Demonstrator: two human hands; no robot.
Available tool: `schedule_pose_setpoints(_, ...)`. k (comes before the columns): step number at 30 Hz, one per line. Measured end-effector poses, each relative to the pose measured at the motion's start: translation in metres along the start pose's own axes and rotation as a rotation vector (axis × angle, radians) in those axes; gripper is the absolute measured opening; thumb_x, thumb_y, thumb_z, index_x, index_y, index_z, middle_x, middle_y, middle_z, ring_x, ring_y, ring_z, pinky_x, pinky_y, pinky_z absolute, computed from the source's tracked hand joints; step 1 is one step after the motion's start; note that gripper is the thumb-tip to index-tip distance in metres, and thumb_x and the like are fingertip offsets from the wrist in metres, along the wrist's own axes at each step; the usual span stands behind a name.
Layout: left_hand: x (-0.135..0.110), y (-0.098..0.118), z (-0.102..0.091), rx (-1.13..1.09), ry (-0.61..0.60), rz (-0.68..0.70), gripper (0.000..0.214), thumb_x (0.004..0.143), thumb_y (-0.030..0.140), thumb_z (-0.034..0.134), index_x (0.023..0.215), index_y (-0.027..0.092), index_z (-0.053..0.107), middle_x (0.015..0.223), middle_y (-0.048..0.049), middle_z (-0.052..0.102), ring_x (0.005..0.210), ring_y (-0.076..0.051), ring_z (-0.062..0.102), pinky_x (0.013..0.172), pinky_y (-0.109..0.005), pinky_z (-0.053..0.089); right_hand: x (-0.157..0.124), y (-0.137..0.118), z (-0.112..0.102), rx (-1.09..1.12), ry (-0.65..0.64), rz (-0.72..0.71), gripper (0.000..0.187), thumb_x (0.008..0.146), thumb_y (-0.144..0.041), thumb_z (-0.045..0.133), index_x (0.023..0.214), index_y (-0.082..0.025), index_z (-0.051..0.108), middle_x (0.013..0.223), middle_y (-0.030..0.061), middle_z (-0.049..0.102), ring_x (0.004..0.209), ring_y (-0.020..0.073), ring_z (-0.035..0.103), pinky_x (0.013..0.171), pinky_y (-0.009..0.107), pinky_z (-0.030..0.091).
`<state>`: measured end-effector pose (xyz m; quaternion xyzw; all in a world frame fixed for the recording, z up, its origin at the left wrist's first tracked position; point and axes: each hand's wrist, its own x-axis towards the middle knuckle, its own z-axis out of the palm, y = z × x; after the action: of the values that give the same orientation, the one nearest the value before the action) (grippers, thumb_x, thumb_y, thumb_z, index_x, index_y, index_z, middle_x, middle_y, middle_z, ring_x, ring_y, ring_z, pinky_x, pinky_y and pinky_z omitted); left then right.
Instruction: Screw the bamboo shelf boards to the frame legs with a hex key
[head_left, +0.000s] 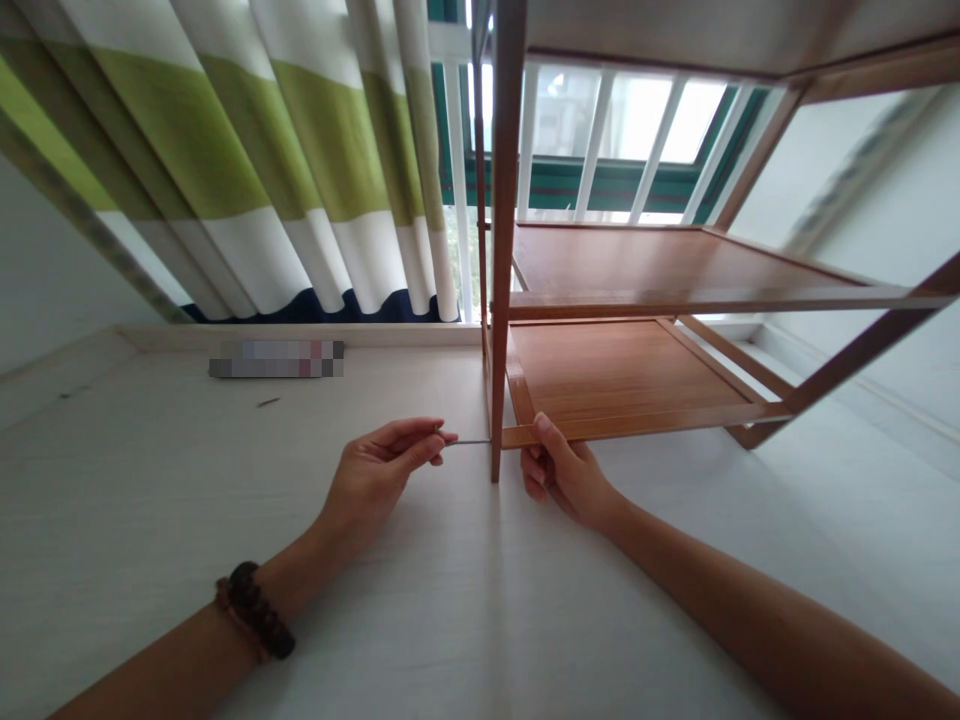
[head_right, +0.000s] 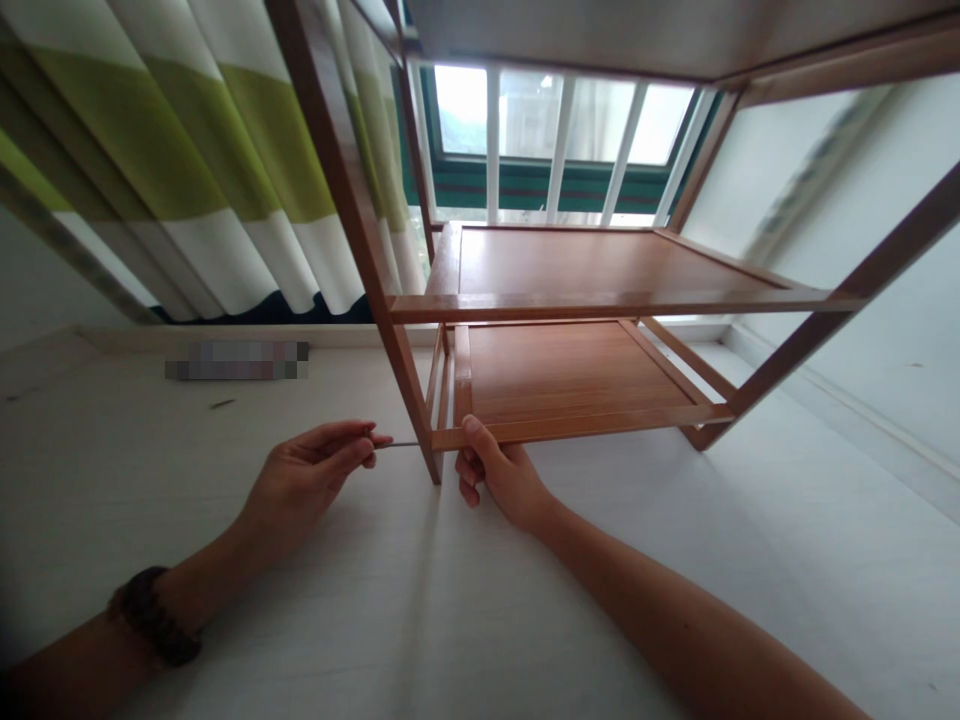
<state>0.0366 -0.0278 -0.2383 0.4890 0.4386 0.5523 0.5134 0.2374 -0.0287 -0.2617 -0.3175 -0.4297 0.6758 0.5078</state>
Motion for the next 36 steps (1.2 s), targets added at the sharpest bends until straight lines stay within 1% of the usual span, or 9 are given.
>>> schedule_pose_setpoints(4, -0.001, 0.002, 0.001, 0.045, 0.012, 0.207, 0.013, 0.059, 0.013, 0.073, 0.071, 0.017, 0.069, 0.081, -0.0021, 0.065, 0.071, -0.011, 0.058, 0.065, -0.024, 0.048, -0.001, -0.002, 0.001, 0.004, -0.011, 0.005, 0.041, 0.080, -0.052, 0.046, 0.060, -0.017, 0.039, 0.044, -0.0066, 0.037, 0.033, 0.0052, 0.038, 0.034, 0.018, 0.031)
schedule_pose_setpoints(6, 0.001, 0.001, 0.000, -0.044, -0.017, 0.217, 0.014, 0.056, 0.009, 0.074, 0.065, 0.018, 0.069, 0.078, 0.0003, 0.060, 0.074, -0.010, 0.057, 0.063, -0.020, 0.047, -0.001, -0.001, 0.000, -0.001, -0.008, 0.007, 0.042, 0.080, -0.053, 0.046, 0.060, -0.017, 0.040, 0.044, -0.0065, 0.037, 0.033, 0.0053, 0.038, 0.034, 0.018, 0.030)
schedule_pose_setpoints(10, 0.005, -0.002, -0.007, -0.236, -0.225, -0.002, 0.012, 0.057, 0.009, 0.073, 0.064, 0.019, 0.069, 0.069, 0.0012, 0.060, 0.057, -0.008, 0.056, 0.050, -0.019, 0.043, -0.001, 0.001, -0.001, -0.005, 0.007, 0.006, 0.042, 0.080, -0.053, 0.046, 0.060, -0.017, 0.040, 0.043, -0.0064, 0.037, 0.033, 0.0054, 0.038, 0.034, 0.018, 0.030)
schedule_pose_setpoints(13, 0.006, -0.003, -0.012, -0.276, -0.308, -0.145, 0.011, 0.061, 0.016, 0.073, 0.071, 0.019, 0.071, 0.070, -0.0033, 0.067, 0.060, -0.013, 0.062, 0.052, -0.022, 0.046, 0.000, 0.002, -0.002, -0.013, 0.019, 0.001, 0.042, 0.079, -0.054, 0.046, 0.060, -0.017, 0.040, 0.043, -0.0064, 0.037, 0.033, 0.0055, 0.038, 0.034, 0.019, 0.029)
schedule_pose_setpoints(18, 0.004, -0.004, -0.013, -0.283, -0.268, -0.223, 0.020, 0.061, 0.029, 0.074, 0.074, 0.014, 0.071, 0.074, -0.0090, 0.071, 0.066, -0.018, 0.065, 0.062, -0.026, 0.052, 0.001, 0.002, -0.002, 0.001, 0.025, 0.005, 0.042, 0.077, -0.055, 0.048, 0.061, -0.017, 0.040, 0.043, -0.0069, 0.037, 0.032, 0.0051, 0.037, 0.034, 0.018, 0.029)
schedule_pose_setpoints(25, 0.004, -0.004, -0.010, -0.213, -0.189, -0.296, 0.028, 0.058, 0.018, 0.076, 0.084, 0.017, 0.069, 0.071, -0.0044, 0.071, 0.064, -0.013, 0.065, 0.060, -0.021, 0.052, -0.001, 0.000, -0.002, -0.015, -0.007, 0.011, 0.043, 0.077, -0.056, 0.047, 0.061, -0.017, 0.040, 0.043, -0.0066, 0.038, 0.034, 0.0052, 0.039, 0.036, 0.019, 0.030)
schedule_pose_setpoints(27, 0.005, -0.003, -0.009, -0.211, -0.183, -0.308, 0.024, 0.056, 0.019, 0.077, 0.078, 0.016, 0.069, 0.068, -0.0043, 0.070, 0.062, -0.014, 0.065, 0.057, -0.020, 0.051, -0.001, -0.001, -0.001, -0.009, -0.011, 0.017, 0.044, 0.076, -0.057, 0.047, 0.061, -0.017, 0.039, 0.043, -0.0070, 0.037, 0.033, 0.0053, 0.038, 0.035, 0.019, 0.030)
schedule_pose_setpoints(31, 0.006, -0.002, -0.006, -0.202, -0.206, -0.192, 0.016, 0.054, 0.020, 0.078, 0.066, 0.015, 0.068, 0.061, -0.0036, 0.069, 0.057, -0.014, 0.064, 0.054, -0.021, 0.050, -0.001, -0.003, 0.004, -0.002, 0.009, 0.051, 0.044, 0.076, -0.057, 0.047, 0.059, -0.018, 0.036, 0.040, -0.0080, 0.034, 0.031, 0.0053, 0.035, 0.034, 0.019, 0.028)
schedule_pose_setpoints(36, 0.006, 0.002, -0.005, 0.037, -0.215, 0.045, 0.010, 0.058, 0.015, 0.075, 0.066, 0.015, 0.070, 0.063, -0.0054, 0.070, 0.060, -0.017, 0.065, 0.060, -0.026, 0.052, -0.002, -0.007, 0.010, -0.021, 0.016, 0.107, 0.046, 0.078, -0.057, 0.042, 0.056, -0.019, 0.029, 0.039, -0.0082, 0.030, 0.029, 0.0047, 0.031, 0.031, 0.018, 0.020)
